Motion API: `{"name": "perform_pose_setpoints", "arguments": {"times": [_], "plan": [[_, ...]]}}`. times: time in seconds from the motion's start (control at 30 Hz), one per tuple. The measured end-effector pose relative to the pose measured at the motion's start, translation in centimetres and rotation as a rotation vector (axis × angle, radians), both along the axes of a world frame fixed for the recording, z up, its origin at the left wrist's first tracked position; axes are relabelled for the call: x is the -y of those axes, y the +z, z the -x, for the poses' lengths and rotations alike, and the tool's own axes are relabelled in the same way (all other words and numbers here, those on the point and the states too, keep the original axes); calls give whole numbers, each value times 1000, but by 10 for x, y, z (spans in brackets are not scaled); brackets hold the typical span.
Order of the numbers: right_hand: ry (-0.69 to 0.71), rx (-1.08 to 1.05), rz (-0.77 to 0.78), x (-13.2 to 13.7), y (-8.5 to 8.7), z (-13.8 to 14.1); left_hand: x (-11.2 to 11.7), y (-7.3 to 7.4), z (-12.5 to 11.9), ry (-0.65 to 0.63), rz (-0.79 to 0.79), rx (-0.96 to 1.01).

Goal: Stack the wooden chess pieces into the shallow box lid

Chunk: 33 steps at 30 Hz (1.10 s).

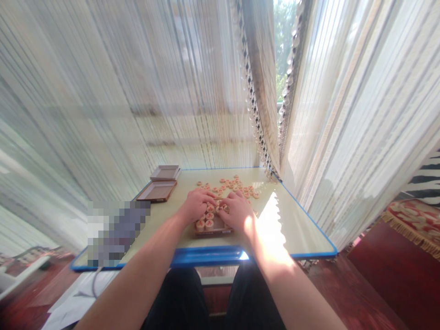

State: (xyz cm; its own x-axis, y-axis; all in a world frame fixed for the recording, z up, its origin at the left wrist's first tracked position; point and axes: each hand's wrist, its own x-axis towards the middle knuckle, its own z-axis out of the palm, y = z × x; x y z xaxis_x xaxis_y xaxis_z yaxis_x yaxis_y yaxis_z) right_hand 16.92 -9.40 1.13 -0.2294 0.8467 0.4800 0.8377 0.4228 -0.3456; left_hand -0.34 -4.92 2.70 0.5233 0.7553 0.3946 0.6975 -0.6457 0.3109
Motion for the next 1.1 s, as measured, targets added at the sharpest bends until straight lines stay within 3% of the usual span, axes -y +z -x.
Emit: {"name": "perform_pose_setpoints", "arguments": {"times": [0.43,0.6,0.83,1.1], "plan": [[24,-1,-14,2,-1,-1,-4,-6,0,-19,-24,-43],[30,-11,-16,2,0,-2,-2,-2,1,-7,-32,-9],[-39,-90,-78,-2,-3,-7,-2,1,4,209,-140,62],[-67,-106,-70,-5,-8,-10,-8,-5,9,359,-115,83]]}}
